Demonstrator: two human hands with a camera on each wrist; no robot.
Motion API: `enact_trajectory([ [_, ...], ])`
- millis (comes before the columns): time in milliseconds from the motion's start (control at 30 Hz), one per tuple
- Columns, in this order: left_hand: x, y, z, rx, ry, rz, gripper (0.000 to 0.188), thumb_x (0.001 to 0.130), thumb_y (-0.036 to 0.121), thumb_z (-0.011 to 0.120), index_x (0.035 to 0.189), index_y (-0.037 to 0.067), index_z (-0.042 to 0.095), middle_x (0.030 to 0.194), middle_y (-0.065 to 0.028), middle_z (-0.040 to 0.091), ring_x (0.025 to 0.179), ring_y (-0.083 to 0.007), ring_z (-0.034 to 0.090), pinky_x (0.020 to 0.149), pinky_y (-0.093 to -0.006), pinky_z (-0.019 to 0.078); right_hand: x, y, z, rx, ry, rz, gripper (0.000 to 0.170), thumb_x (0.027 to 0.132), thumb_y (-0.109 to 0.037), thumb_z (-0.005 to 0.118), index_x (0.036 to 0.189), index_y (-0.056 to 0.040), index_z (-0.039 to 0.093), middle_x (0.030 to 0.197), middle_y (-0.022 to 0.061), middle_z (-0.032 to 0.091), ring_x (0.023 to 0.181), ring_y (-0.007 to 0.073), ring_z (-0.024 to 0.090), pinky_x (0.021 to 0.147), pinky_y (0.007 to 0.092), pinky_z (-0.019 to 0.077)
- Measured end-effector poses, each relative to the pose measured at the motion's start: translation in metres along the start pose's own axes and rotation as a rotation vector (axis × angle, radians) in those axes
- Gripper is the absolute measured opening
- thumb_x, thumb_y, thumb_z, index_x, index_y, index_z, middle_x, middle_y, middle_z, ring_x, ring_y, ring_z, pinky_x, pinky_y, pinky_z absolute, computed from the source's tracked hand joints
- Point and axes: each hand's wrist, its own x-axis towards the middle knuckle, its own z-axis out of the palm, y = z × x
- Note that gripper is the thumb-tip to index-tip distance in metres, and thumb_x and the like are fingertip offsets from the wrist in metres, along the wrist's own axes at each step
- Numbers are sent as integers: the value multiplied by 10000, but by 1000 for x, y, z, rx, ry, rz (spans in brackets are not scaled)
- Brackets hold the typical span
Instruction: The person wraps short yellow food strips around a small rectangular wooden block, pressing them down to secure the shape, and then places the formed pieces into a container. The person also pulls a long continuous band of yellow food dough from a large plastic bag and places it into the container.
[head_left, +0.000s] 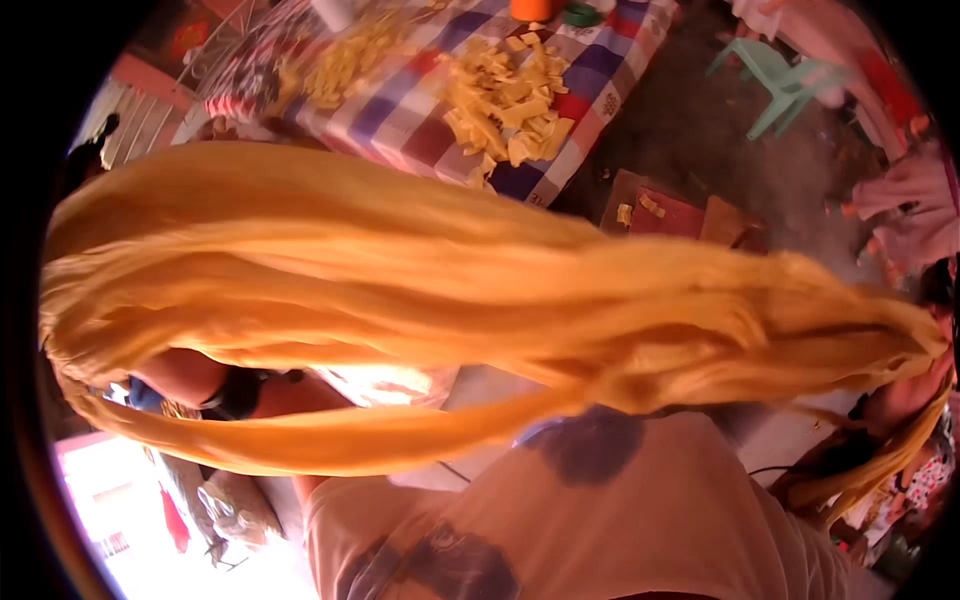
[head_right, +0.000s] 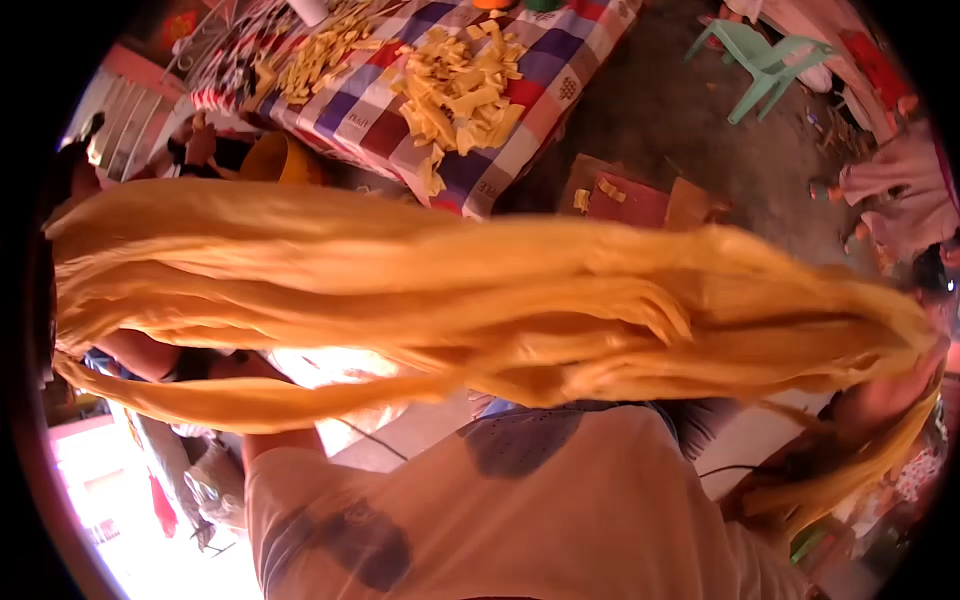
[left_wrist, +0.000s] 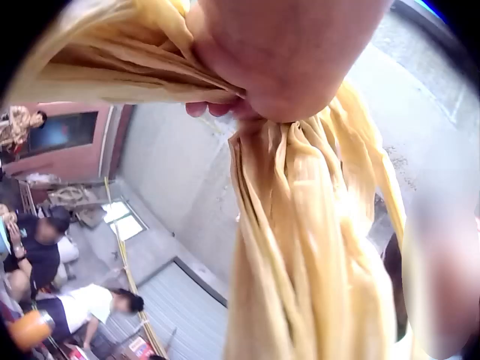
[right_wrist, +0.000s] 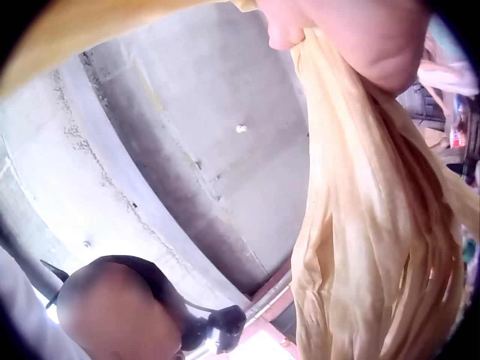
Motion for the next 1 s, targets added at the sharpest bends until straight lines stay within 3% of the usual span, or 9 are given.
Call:
enact_trajectory([
  [33, 31, -7, -2, 78, -44, 43, 301, 828, 296, 616, 963, 26, 610, 833, -102, 654, 708, -256, 636, 645, -360, 547, 1, 0, 0, -336, -33, -27, 285, 959, -365, 435, 983, -122, 583, 1004, 19, 594, 967, 147, 532, 896, 341, 421],
  [67, 69, -11, -2, 174, -88, 107, 301, 828, 295, 616, 964, 27, 610, 833, -103, 654, 709, -256, 636, 646, -361, 547, 10, 4, 4, 225, -10, 26, 277, 948, -371, 459, 966, -126, 586, 996, -7, 591, 938, 138, 540, 893, 333, 414],
  [100, 101, -14, -1, 262, -122, 179, 301, 828, 295, 615, 966, 27, 609, 832, -104, 654, 710, -257, 636, 647, -361, 546, 15, 17, 8, 147, -33, -118, 269, 947, -365, 467, 957, -125, 588, 995, -30, 590, 920, 126, 543, 886, 344, 416],
  [167, 170, -5, -2, 411, -168, 308, 302, 828, 295, 614, 968, 28, 609, 832, -106, 653, 712, -258, 636, 649, -363, 546, 13, 15, 30, 678, -106, 266, 265, 939, -368, 487, 1005, -126, 571, 1019, -12, 585, 950, 129, 535, 895, 362, 412],
  [333, 299, 86, -24, 708, -164, 623, 302, 828, 295, 612, 973, 30, 607, 830, -111, 653, 716, -261, 636, 654, -367, 544, 16, 35, 33, 675, -103, 205, 262, 934, -362, 499, 1061, -137, 544, 1058, 15, 574, 990, 151, 525, 918, 366, 398],
  [567, 317, 196, -100, 1012, -53, 761, 303, 827, 294, 608, 980, 33, 604, 828, -117, 652, 723, -265, 635, 662, -372, 541, 11, 49, 5, 705, -12, 251, 291, 928, -353, 515, 1139, -153, 505, 1113, 53, 560, 1048, 182, 511, 949, 370, 379],
  [867, 315, 174, -218, 1490, 13, 569, 305, 827, 293, 604, 990, 36, 600, 826, -126, 651, 732, -270, 634, 671, -379, 537, 0, 64, -28, 681, 201, 327, 361, 920, -342, 533, 1229, -171, 461, 1176, 96, 544, 1113, 217, 495, 984, 375, 356],
  [933, 311, 142, -219, 1543, -9, 542, 305, 826, 293, 603, 992, 37, 600, 825, -127, 651, 734, -272, 634, 673, -380, 536, -2, 50, -53, 583, -204, 309, 318, 978, -283, 383, 1109, -20, 505, 1196, 132, 524, 1160, 309, 457, 1049, 474, 309],
  [1000, 295, 95, -200, 1555, -75, 532, 305, 826, 293, 602, 994, 38, 599, 824, -129, 651, 736, -273, 634, 675, -382, 535, -5, 46, -68, 610, -259, 311, 329, 984, -283, 368, 1106, -12, 506, 1196, 145, 532, 1163, 314, 458, 1047, 476, 315],
])
